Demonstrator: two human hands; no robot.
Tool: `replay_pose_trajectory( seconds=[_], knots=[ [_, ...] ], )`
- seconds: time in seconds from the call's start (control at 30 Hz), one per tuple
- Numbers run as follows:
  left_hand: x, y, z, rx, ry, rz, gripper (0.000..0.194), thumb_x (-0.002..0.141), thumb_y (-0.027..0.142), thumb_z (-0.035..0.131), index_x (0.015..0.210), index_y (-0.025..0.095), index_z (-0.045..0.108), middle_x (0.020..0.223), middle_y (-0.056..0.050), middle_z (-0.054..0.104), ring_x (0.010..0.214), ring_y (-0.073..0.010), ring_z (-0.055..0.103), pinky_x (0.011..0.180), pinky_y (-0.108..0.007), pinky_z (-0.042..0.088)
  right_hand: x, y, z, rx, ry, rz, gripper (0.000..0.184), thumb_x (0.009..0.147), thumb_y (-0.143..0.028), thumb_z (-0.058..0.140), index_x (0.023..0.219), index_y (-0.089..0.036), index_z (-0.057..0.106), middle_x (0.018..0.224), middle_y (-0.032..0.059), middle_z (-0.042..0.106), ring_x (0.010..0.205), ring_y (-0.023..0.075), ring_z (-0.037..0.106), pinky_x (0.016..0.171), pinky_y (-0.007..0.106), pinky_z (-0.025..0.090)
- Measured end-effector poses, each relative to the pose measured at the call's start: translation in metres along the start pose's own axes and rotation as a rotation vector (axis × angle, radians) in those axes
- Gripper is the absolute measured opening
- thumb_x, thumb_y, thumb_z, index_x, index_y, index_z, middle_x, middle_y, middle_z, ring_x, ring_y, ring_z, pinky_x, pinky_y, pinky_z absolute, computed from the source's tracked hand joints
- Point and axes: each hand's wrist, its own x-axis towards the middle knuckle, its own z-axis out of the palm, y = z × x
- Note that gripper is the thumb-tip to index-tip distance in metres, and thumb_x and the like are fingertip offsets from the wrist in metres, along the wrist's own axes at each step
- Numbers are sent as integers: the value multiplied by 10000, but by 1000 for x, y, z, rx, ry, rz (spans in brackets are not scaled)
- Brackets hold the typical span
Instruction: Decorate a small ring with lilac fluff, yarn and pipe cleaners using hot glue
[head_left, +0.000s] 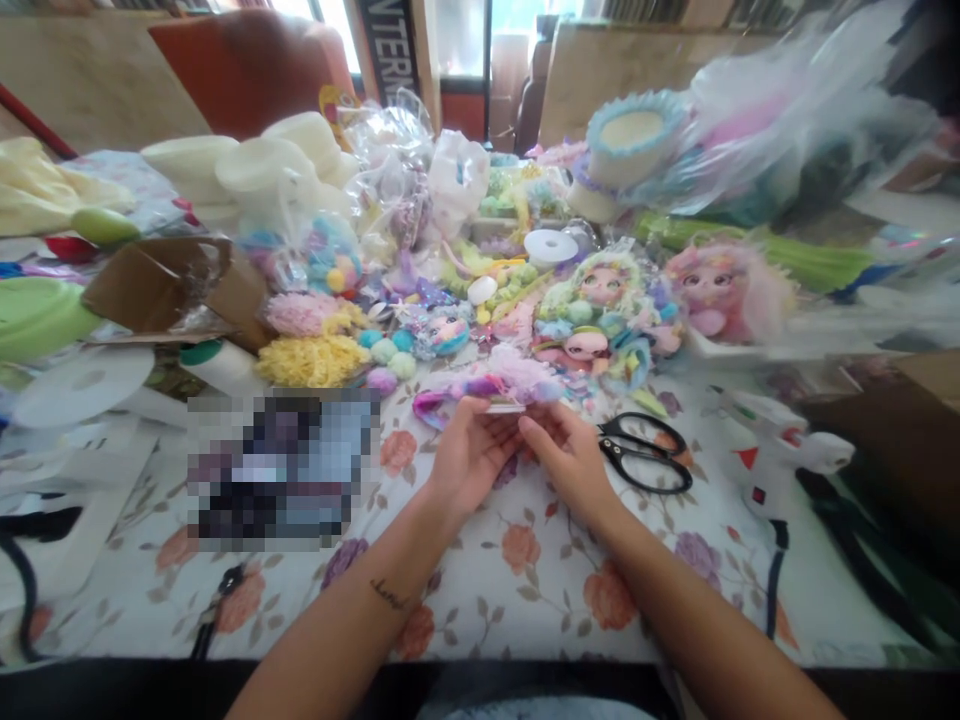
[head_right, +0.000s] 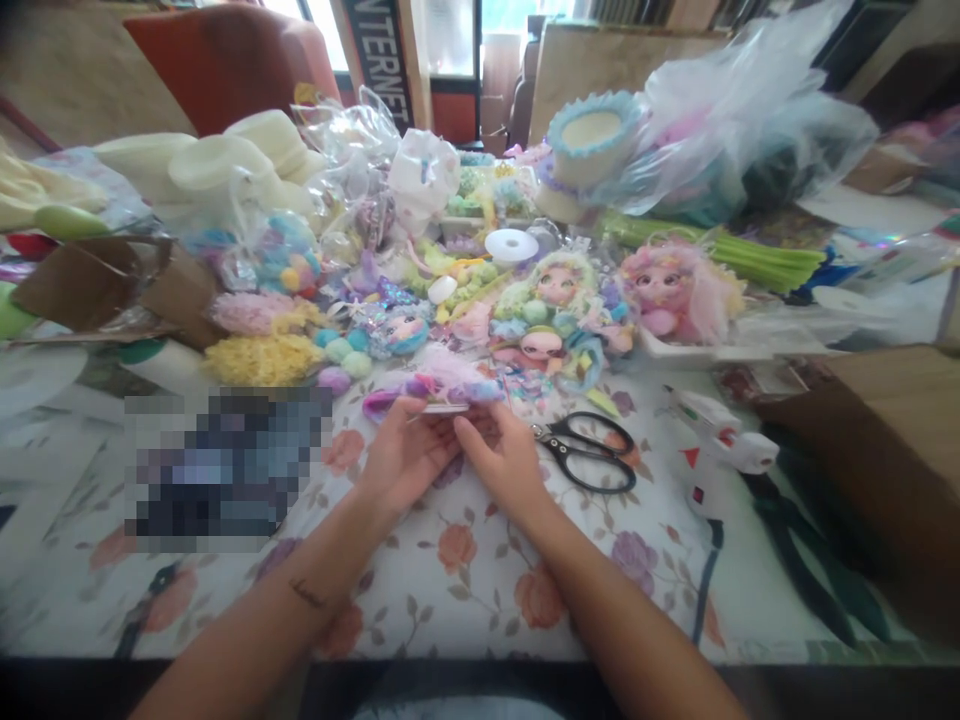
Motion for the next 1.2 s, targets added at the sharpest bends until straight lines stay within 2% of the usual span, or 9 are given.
replay_pose_trajectory(
  seconds=[0.1, 0.2, 0.37, 0.5, 0.67, 0.77, 0.97, 1.2],
  knots=[
    [-1, -2, 1, 0, 31, 24, 169, 712, 241, 617, 787, 120, 708, 777, -81, 720, 734, -174, 660, 745, -279, 535, 1, -2, 2, 13, -10, 22, 233, 853, -430, 620, 897, -202, 624, 914, 64, 719, 827, 226, 676, 702, 343, 544],
    [-4, -7, 3, 40, 39, 84, 134, 690, 243, 644, 755, 138, 696, 725, -48, 702, 656, -156, 633, 638, -266, 516, 2, 0, 4, 53, 9, 103, 280, 837, -461, 638, 920, -193, 639, 906, 64, 716, 808, 227, 670, 665, 337, 553],
    [-6, -13, 6, 116, 29, 148, 116, 650, 245, 664, 708, 145, 663, 688, -30, 677, 618, -151, 608, 535, -251, 454, 4, 0, 8, 235, 31, 235, 372, 780, -507, 705, 946, -174, 689, 898, 73, 739, 733, 218, 668, 632, 337, 569],
    [-6, -15, 8, 135, 25, 180, 98, 634, 234, 669, 686, 157, 639, 673, -13, 659, 589, -136, 582, 531, -250, 438, 5, -6, 9, 327, -21, 286, 351, 770, -497, 722, 902, -172, 722, 799, 48, 732, 633, 188, 648, 607, 320, 562],
    [-7, -16, 11, 130, 14, 208, 93, 608, 215, 677, 637, 165, 604, 638, 9, 620, 579, -120, 561, 534, -241, 432, 5, -6, 12, 371, -29, 264, 351, 769, -461, 721, 943, -155, 733, 837, 48, 743, 712, 206, 676, 630, 312, 563],
    [-7, -16, 12, 135, 15, 226, 102, 602, 206, 678, 626, 169, 587, 643, 14, 613, 582, -119, 559, 544, -245, 432, 5, -5, 13, 397, -19, 295, 317, 755, -445, 723, 878, -153, 728, 766, 35, 726, 698, 207, 674, 636, 315, 565],
    [-6, -18, 11, 139, 13, 226, 91, 614, 194, 691, 666, 158, 626, 673, 11, 638, 603, -115, 570, 562, -236, 433, 5, -5, 12, 396, -10, 307, 248, 754, -398, 700, 828, -162, 719, 742, 26, 713, 689, 202, 666, 640, 313, 564],
    [-6, -18, 8, 178, -55, 235, 100, 657, 210, 736, 692, 158, 659, 729, -5, 671, 661, -129, 598, 606, -246, 454, 6, -9, 11, 443, 18, 333, 199, 744, -357, 686, 818, -175, 724, 737, 19, 720, 702, 207, 682, 656, 320, 586]
  ],
)
